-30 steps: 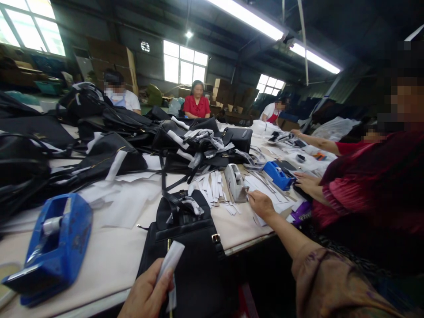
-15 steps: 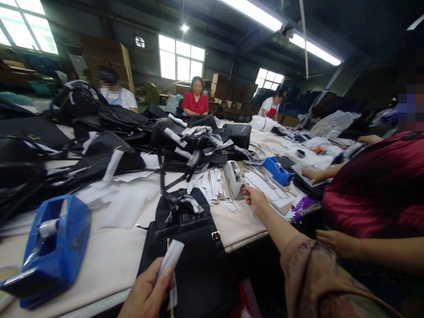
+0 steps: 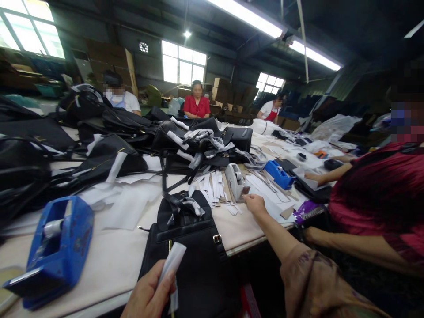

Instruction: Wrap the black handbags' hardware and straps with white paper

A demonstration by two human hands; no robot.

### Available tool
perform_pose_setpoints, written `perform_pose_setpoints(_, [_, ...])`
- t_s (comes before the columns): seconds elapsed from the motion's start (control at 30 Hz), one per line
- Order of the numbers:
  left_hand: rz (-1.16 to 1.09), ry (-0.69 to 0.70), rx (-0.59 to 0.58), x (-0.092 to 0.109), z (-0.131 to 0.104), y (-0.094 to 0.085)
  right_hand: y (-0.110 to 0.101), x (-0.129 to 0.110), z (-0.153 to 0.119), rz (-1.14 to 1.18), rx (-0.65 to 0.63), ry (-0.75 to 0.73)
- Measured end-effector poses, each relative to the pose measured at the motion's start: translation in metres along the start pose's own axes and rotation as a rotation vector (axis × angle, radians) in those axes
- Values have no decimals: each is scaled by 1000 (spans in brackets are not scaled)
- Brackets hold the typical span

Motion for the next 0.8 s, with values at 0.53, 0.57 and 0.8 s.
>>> perform_pose_setpoints(0.53, [69, 46, -74, -11, 1, -4, -36, 19, -149, -581, -281, -636])
perform_pose_setpoints(0.57, [71, 42, -77, -12, 1, -5, -38, 17, -150, -607, -312, -661])
perform_pose_setpoints(0.8, [115, 21, -100, -20, 7, -4, -68, -8, -114, -421, -238, -549])
Point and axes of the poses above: each hand's wrist, its own z-axis towards the middle knuckle, its own y-axis out of the palm, x = y × z, the point moved 1 cm from there along z, towards the middle knuckle, and after that the axes turned 6 degrees about -y, right-handed, at the moved point
